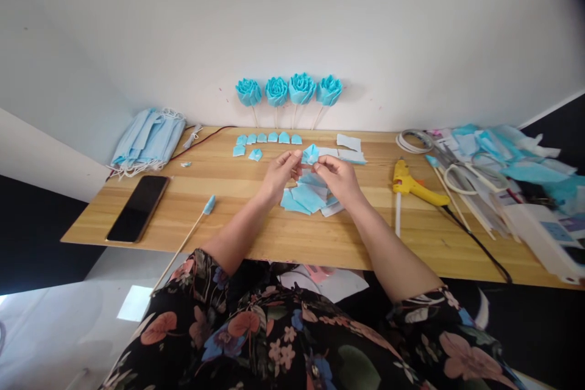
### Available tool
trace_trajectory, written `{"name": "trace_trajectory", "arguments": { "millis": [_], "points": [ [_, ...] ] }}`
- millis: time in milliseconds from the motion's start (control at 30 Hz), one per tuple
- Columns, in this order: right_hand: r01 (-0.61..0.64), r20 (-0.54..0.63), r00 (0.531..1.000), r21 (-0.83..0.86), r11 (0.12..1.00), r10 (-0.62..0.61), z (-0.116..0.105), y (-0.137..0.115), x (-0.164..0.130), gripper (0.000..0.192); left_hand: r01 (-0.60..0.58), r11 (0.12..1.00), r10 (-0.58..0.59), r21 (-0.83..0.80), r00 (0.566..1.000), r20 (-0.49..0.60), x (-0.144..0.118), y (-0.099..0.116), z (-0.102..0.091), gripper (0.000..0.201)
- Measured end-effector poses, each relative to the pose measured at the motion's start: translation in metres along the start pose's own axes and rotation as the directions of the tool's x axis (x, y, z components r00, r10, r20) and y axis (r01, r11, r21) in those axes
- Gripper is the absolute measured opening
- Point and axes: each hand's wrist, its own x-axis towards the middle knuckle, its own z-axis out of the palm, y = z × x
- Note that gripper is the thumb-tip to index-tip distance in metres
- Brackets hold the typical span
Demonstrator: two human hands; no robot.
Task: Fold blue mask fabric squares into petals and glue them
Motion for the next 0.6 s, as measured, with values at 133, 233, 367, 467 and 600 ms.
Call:
{"name": "trace_trajectory", "arguments": {
  "millis": [133, 233, 367, 467, 600],
  "points": [
    [-0.006, -0.011, 1.0, 0.048, 0.999, 0.007, 0.0003, 0.0027, 0.0011, 0.017, 0.025, 0.999, -0.025, 0.024, 1.0, -0.002, -0.001, 0.0, 0.0019, 0.045],
    [-0.01, -0.014, 1.0, 0.067, 0.998, 0.011, 0.0003, 0.0012, 0.0007, 0.018, 0.022, 1.0, -0.022, 0.009, 1.0, -0.014, -0.001, 0.0009, 0.0011, 0.047],
    [-0.013, -0.05, 0.999, 0.084, 0.996, 0.017, 0.0007, -0.0012, 0.0001, 0.019, 0.009, 0.999, -0.01, 0.043, 1.0, 0.008, -0.0022, 0.0027, 0.0007, 0.04],
    [-0.02, -0.053, 0.998, 0.107, 0.994, 0.026, 0.0015, -0.0001, 0.0005, 0.018, 0.002, 0.997, -0.005, 0.082, 0.999, 0.039, -0.0046, 0.0043, 0.0026, 0.037],
    [-0.003, -0.041, 0.999, 0.077, 0.997, 0.007, 0.0023, 0.0035, 0.0004, 0.018, -0.009, 0.996, 0.007, 0.089, 1.0, 0.023, -0.0066, 0.0055, 0.0039, 0.033]
  ]
}}
